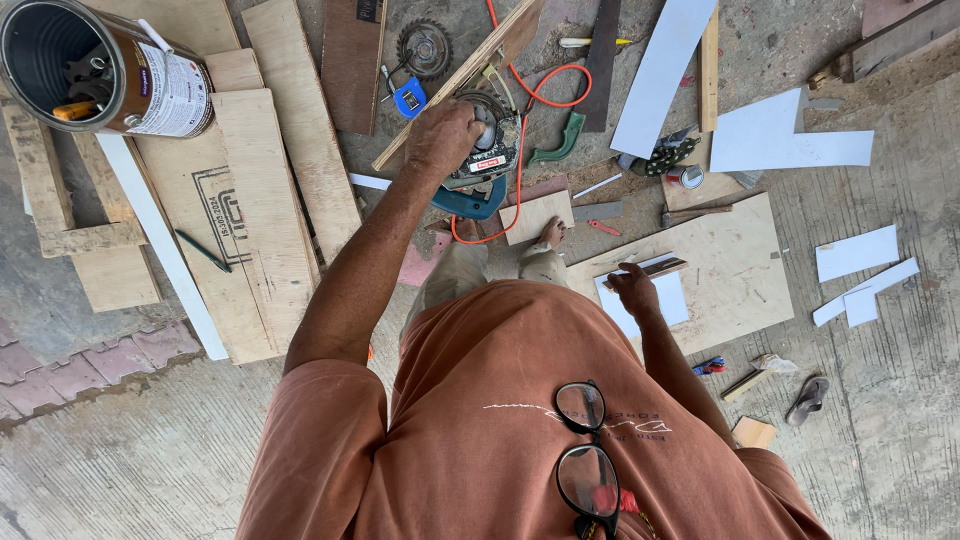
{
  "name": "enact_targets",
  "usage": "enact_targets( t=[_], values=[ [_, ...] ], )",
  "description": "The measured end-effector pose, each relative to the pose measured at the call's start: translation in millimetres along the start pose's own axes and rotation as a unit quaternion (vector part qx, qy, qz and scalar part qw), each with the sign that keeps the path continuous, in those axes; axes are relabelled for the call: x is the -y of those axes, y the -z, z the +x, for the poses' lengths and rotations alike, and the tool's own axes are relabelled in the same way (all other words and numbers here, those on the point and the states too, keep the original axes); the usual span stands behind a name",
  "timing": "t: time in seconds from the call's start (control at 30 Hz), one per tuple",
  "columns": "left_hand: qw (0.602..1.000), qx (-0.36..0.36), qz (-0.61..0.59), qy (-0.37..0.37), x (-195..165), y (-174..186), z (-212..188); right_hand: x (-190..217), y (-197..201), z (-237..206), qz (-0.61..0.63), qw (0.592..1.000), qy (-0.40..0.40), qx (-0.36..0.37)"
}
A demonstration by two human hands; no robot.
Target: The person uses a circular saw to cut a plank of wood into smaller pieces. After cutting, they remove the saw blade using a wrench and then reinstall it, securing it with the wrench before finishing.
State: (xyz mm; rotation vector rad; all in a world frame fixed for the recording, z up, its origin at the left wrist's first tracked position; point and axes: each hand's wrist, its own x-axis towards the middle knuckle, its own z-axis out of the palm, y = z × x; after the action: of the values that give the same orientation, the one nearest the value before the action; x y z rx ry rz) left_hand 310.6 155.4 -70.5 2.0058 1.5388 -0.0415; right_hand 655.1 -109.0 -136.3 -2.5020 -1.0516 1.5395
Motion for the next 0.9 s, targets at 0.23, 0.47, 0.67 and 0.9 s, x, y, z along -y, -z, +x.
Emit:
enact_targets(
  t=[0.23, 0.47, 0.67, 0.9],
  values=[
    [0.985, -0.085, 0.01, -0.151, 4.8, -2.8, -5.1, -0.6, -2.4, -0.6, 0.003, 1.0, -0.002, 0.007],
    [0.998, -0.014, -0.065, 0.016, -1.3, 5.1, -4.0, -0.2, -3.5, -0.6, 0.012, 1.0, -0.003, 0.01],
    [0.992, -0.062, 0.002, -0.108, -0.7, 0.0, -0.4, 0.0, -2.9, -0.8, 0.003, 1.0, -0.005, 0.002],
    [0.996, -0.049, -0.049, -0.056, 0.3, 5.8, -3.8, -0.3, -4.9, -1.7, 0.023, 1.0, -0.005, -0.002]
  ],
)
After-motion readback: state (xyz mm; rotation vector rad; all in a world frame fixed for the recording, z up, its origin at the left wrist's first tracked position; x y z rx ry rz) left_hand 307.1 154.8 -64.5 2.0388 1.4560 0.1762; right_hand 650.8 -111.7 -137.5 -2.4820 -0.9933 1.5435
